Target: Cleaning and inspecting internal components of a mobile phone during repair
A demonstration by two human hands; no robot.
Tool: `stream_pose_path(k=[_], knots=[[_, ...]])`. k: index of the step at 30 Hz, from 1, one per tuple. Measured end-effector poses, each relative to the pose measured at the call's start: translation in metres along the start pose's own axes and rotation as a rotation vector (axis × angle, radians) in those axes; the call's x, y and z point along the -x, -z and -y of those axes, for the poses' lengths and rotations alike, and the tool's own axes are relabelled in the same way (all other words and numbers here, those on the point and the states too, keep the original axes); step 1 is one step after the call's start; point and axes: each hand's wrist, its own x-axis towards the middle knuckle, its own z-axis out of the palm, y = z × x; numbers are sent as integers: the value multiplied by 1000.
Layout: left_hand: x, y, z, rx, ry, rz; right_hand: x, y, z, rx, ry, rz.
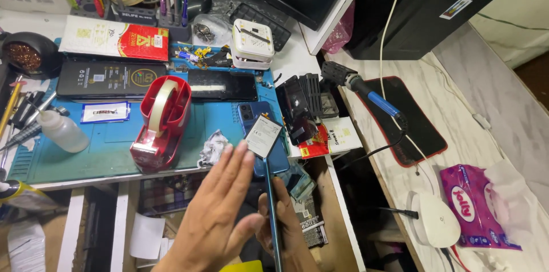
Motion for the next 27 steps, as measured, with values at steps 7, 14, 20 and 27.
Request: stream_pose_path(k=[7,14,20,27], knots=[[61,-45,-23,-362,-294,-112,-2,-22,10,80,61,-68],[69,-10,-40,-99,143,-71,-1,-47,12,76,83,25],[81,9,-46,199,702,-84,-6,-91,10,447,-15,-488],[56,-11,-26,423,598,-195,-4,-82,-1,522,101,-482]])
